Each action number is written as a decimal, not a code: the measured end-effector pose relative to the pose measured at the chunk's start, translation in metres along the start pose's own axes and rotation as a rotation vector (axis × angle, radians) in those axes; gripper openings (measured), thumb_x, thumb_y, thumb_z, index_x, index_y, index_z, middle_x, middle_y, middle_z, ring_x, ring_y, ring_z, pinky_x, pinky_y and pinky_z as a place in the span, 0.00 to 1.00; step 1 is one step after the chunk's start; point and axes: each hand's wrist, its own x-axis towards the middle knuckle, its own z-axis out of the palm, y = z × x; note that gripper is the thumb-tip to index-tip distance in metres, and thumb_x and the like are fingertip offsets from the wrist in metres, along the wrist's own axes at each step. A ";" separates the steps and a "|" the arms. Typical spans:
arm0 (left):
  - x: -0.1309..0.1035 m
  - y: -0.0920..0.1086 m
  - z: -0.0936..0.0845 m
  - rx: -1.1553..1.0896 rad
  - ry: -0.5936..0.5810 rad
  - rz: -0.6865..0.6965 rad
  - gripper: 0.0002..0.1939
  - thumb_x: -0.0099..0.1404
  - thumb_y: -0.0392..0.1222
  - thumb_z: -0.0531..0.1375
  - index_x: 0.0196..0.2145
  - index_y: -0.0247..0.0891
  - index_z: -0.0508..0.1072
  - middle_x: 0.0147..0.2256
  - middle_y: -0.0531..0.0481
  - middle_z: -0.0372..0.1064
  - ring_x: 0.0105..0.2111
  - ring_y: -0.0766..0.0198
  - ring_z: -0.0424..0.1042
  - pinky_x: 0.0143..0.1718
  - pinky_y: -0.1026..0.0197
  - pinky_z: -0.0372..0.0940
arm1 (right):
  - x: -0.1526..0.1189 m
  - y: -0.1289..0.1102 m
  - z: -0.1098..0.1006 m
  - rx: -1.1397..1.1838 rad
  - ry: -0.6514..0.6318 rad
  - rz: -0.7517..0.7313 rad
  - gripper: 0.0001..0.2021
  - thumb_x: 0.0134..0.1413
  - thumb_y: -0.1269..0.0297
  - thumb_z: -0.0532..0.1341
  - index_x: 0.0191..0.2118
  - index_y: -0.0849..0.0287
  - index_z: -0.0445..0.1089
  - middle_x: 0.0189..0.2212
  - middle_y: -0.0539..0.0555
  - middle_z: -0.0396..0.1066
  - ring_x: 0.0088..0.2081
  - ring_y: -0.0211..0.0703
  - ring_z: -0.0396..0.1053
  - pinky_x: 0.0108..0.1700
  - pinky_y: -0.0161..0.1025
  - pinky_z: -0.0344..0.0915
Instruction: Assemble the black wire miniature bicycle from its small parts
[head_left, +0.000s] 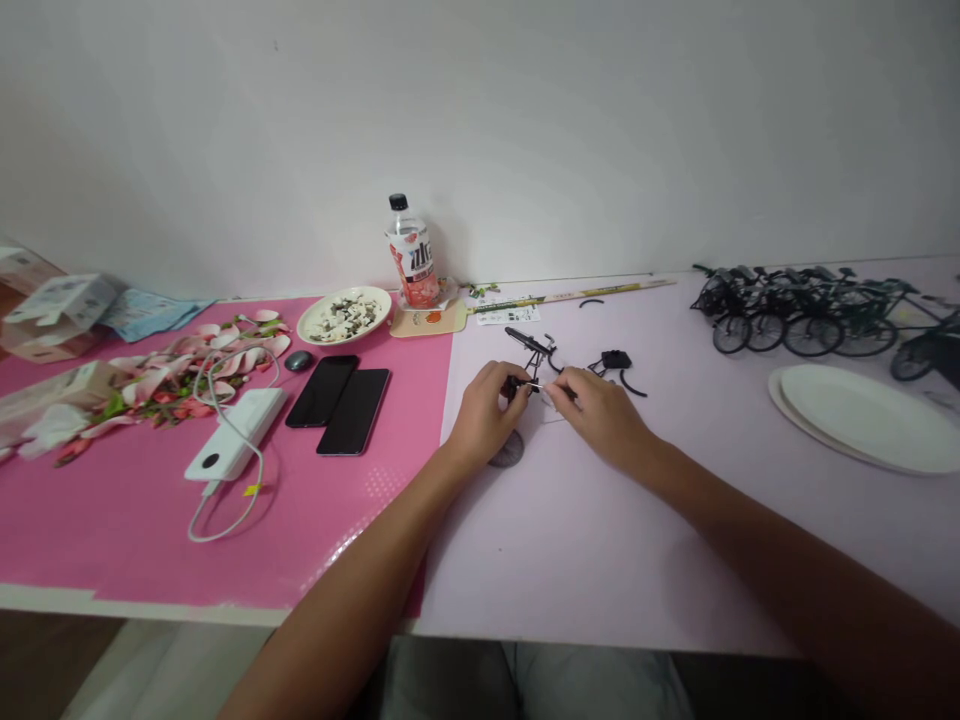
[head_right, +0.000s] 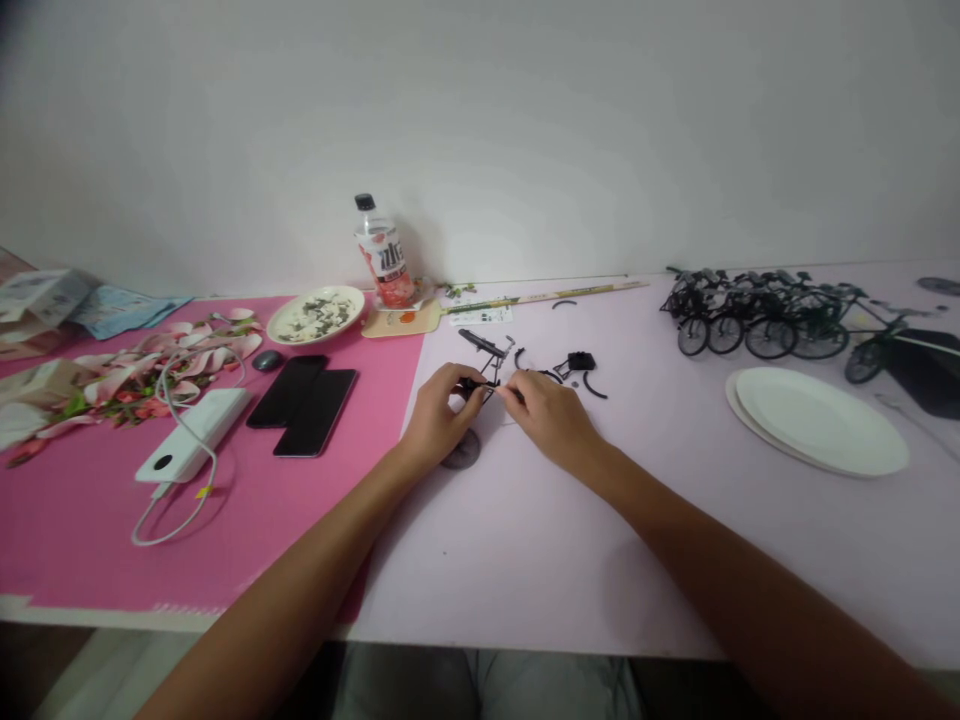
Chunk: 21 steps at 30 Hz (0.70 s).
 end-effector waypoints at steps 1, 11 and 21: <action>0.000 0.001 0.000 0.000 -0.001 0.001 0.06 0.70 0.35 0.61 0.44 0.41 0.73 0.41 0.48 0.74 0.38 0.62 0.73 0.43 0.58 0.70 | 0.000 0.000 0.000 0.005 -0.001 0.004 0.15 0.72 0.58 0.53 0.31 0.55 0.61 0.26 0.51 0.69 0.25 0.41 0.64 0.28 0.37 0.54; 0.003 0.003 0.002 -0.119 0.019 -0.108 0.04 0.70 0.39 0.61 0.43 0.40 0.74 0.43 0.46 0.75 0.42 0.60 0.74 0.46 0.56 0.70 | 0.001 -0.003 -0.004 0.156 0.056 0.011 0.18 0.73 0.56 0.52 0.28 0.54 0.60 0.24 0.51 0.66 0.27 0.43 0.64 0.31 0.41 0.60; 0.008 0.003 0.000 -0.532 -0.080 -0.373 0.20 0.65 0.46 0.68 0.51 0.40 0.68 0.36 0.52 0.68 0.34 0.67 0.69 0.36 0.63 0.66 | 0.008 0.019 0.002 0.225 0.220 0.107 0.13 0.66 0.66 0.57 0.54 0.55 0.68 0.47 0.59 0.74 0.39 0.49 0.72 0.40 0.45 0.70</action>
